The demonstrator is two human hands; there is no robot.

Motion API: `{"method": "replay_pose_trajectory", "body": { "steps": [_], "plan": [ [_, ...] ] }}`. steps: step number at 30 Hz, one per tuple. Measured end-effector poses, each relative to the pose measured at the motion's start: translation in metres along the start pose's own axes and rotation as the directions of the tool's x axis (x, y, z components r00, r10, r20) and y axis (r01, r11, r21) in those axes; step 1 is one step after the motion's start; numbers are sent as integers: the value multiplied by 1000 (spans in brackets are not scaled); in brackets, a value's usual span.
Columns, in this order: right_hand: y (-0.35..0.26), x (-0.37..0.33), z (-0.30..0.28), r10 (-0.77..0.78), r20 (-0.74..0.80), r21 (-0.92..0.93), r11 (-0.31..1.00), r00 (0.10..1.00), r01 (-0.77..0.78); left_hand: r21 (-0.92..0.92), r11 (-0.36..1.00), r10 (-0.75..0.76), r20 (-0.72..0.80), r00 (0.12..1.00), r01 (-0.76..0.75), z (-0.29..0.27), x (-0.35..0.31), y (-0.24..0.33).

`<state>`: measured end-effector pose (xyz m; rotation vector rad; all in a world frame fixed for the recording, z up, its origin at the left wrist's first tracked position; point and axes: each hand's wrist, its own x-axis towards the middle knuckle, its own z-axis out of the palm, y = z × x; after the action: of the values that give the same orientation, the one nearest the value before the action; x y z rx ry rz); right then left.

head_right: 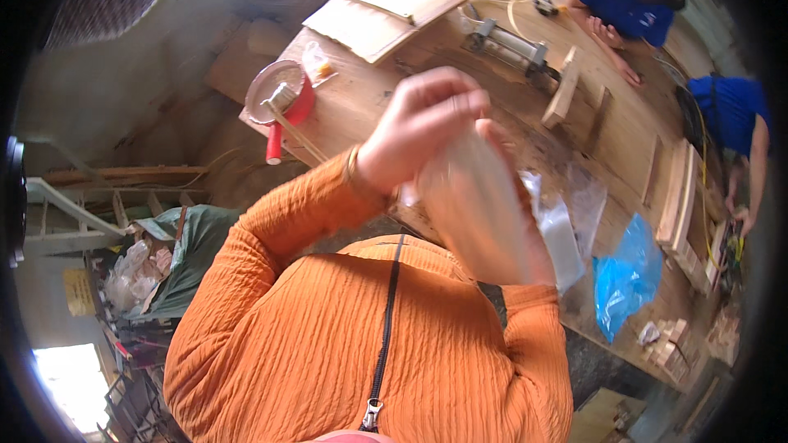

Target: The person places small wooden blocks into clear plastic bags on a workbench, then seals the bags. The person also wipes a wooden block with a white cloth before placing it into a bag.

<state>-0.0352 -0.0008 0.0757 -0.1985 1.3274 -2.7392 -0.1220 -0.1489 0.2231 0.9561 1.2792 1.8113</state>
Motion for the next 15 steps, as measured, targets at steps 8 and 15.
{"method": "replay_pose_trajectory", "body": {
  "steps": [8, 15],
  "plan": [
    [31, -17, 106, -596, -205, -557, 724, 776, 408, 678, 713, 365, -143, 920, -178, -20, 27, -55],
    [8, -14, 49, -152, -533, -14, 985, 832, 171, 425, 900, 198, -210, 958, -92, -19, -13, -113]
  ]
}}
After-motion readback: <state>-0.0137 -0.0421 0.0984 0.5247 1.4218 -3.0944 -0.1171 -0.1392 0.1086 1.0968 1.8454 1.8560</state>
